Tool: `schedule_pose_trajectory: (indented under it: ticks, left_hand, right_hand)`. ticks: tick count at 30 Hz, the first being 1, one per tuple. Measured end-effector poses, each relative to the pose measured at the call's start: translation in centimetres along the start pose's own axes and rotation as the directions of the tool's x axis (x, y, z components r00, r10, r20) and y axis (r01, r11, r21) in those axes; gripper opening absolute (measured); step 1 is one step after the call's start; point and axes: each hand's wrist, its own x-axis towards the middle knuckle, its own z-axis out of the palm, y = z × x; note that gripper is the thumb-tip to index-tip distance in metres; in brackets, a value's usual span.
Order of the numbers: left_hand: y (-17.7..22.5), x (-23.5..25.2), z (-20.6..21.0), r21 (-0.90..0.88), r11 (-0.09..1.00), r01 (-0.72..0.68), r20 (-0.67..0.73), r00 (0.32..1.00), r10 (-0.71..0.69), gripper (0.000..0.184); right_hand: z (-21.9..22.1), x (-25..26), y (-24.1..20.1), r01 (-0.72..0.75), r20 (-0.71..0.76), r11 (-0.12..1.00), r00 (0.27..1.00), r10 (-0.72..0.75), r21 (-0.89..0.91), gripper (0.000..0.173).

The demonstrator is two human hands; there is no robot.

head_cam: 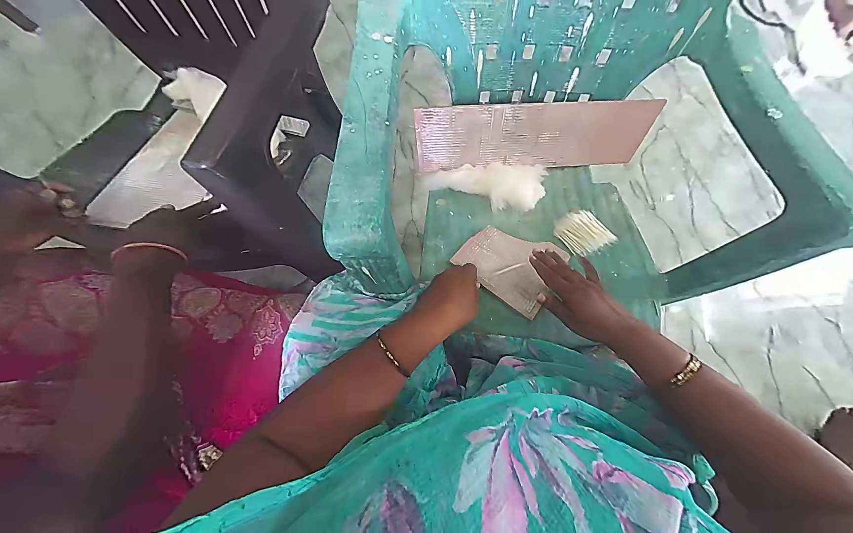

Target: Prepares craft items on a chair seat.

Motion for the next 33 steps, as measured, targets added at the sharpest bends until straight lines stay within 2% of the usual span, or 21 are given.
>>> schedule_pose_trajectory:
  ticks: [4, 7, 11, 16, 19, 23, 26, 29, 33]
  left_hand:
    - [-0.4, 1.0, -0.5, 0.052, 0.998, 0.03, -0.037, 0.999, -0.028, 0.028]
    - [-0.1, 0.8, -0.5, 0.051, 0.997, 0.05, -0.04, 0.998, -0.048, 0.027]
    - [0.0, 0.5, 0.0, 0.065, 0.997, 0.039, 0.003, 0.999, -0.04, 0.026]
    - [1.2, -0.4, 1.2, 0.076, 0.997, -0.026, 0.11, 0.994, 0.017, 0.027]
    - [1.2, -0.7, 1.0, 0.053, 0.998, -0.017, 0.093, 0.996, 0.012, 0.027]
    - [1.0, -0.4, 0.1, 0.026, 1.0, -0.007, 0.051, 0.999, 0.005, 0.029]
    - [0.6, 0.1, -0.2, 0.018, 1.0, 0.01, 0.021, 1.0, -0.011, 0.027]
    - [0.5, 0.5, -0.2, 0.039, 0.999, 0.023, 0.028, 0.999, -0.024, 0.027]
    - [0.3, 0.8, 0.1, 0.069, 0.997, 0.031, 0.033, 0.999, -0.033, 0.027]
  right_hand:
    - [1.6, 5.0, -0.5, 0.005, 0.061, 1.0, 0.998, -0.006, 0.016, 0.06]
    - [2.2, 6.7, -1.4, 0.02, 0.159, 1.0, 0.987, -0.019, -0.006, 0.062]
    - [2.5, 4.0, -1.6, 0.059, 0.223, 0.998, 0.973, -0.051, -0.032, 0.068]
    - [1.3, -1.5, -0.3, 0.12, 0.305, 0.992, 0.947, -0.102, -0.042, 0.064]
    - [0.7, -2.7, 0.8, 0.152, 0.217, 0.988, 0.965, -0.149, 0.004, 0.061]
    - [0.3, -1.5, 1.2, 0.078, 0.028, 0.997, 0.997, -0.078, 0.011, 0.062]
    - [1.1, 1.4, 0.6, 0.047, 0.04, 0.999, 0.998, -0.046, -0.005, 0.063]
    - [2.5, 4.1, -0.4, 0.088, 0.078, 0.996, 0.993, -0.086, -0.015, 0.064]
    - [3.2, 4.6, -1.3, 0.092, 0.155, 0.995, 0.984, -0.087, -0.023, 0.066]
